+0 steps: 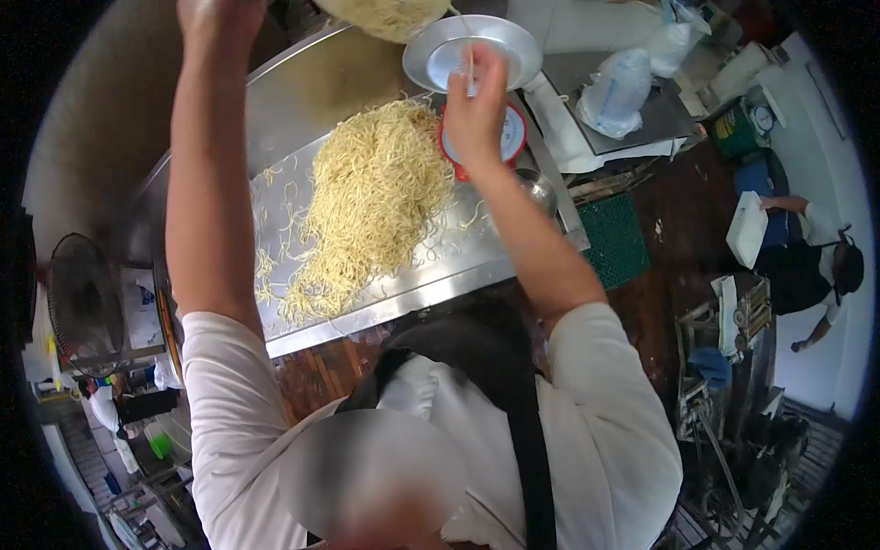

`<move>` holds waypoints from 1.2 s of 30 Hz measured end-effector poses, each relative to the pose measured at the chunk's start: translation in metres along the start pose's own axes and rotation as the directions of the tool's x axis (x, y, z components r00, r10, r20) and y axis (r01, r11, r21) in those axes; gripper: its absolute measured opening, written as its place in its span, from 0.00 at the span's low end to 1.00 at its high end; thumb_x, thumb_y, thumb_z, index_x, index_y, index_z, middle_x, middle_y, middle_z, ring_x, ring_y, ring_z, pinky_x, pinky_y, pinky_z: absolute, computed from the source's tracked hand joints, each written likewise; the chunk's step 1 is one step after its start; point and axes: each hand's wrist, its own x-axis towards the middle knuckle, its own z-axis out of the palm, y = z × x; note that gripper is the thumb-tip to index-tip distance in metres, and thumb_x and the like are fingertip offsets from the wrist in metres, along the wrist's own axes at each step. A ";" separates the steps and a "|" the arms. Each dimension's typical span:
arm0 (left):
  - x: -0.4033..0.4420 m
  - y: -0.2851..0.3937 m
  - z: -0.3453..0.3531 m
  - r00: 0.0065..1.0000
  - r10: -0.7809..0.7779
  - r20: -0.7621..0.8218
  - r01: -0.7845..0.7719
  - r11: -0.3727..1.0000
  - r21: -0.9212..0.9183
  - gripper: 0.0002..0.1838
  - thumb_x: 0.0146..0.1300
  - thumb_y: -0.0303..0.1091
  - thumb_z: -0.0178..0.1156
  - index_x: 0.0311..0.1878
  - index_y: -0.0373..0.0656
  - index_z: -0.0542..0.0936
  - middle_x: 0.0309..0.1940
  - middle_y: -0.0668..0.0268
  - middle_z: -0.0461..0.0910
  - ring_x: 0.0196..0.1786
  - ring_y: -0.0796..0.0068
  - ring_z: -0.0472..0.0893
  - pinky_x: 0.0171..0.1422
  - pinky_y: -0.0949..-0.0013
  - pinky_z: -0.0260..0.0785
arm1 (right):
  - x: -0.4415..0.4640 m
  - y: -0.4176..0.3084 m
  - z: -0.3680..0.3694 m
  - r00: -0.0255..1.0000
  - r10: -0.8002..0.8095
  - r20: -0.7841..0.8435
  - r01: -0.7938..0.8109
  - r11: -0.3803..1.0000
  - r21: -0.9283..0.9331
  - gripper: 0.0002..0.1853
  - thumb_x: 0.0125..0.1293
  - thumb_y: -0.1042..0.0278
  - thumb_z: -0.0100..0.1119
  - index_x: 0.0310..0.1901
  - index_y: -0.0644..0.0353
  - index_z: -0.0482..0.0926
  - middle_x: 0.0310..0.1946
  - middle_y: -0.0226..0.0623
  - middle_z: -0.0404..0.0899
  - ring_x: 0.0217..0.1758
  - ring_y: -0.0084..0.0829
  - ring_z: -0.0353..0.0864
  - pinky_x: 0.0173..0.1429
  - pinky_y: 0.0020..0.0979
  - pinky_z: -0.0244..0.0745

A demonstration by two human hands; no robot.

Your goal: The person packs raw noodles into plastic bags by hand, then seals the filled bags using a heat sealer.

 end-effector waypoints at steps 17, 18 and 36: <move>-0.069 -0.149 0.003 0.803 -0.544 0.245 0.279 0.705 0.652 0.22 0.69 0.26 0.57 0.65 0.34 0.69 0.42 0.60 0.82 0.44 0.69 0.84 0.52 0.65 0.79 | -0.133 -0.117 -0.059 -0.355 -0.159 0.921 0.082 0.976 0.200 0.13 0.58 0.67 0.58 0.44 0.58 0.86 0.38 0.49 0.85 0.43 0.51 0.85 0.46 0.47 0.79; -0.071 -0.144 0.007 0.815 -0.514 0.267 0.220 0.702 0.677 0.23 0.69 0.28 0.58 0.66 0.34 0.69 0.44 0.60 0.82 0.47 0.68 0.83 0.54 0.65 0.78 | -0.164 -0.115 -0.047 -0.372 -0.334 0.866 0.043 0.926 0.375 0.12 0.57 0.68 0.58 0.42 0.58 0.85 0.36 0.48 0.85 0.41 0.50 0.85 0.43 0.49 0.78; -0.242 -0.096 -0.224 0.412 -0.796 0.443 0.899 0.435 -0.055 0.37 0.75 0.63 0.37 0.57 0.34 0.75 0.22 0.54 0.82 0.26 0.58 0.84 0.55 0.46 0.77 | -0.100 -0.052 0.129 0.584 0.187 0.790 -0.654 0.685 0.321 0.10 0.66 0.69 0.57 0.40 0.64 0.85 0.30 0.43 0.86 0.32 0.35 0.86 0.38 0.38 0.80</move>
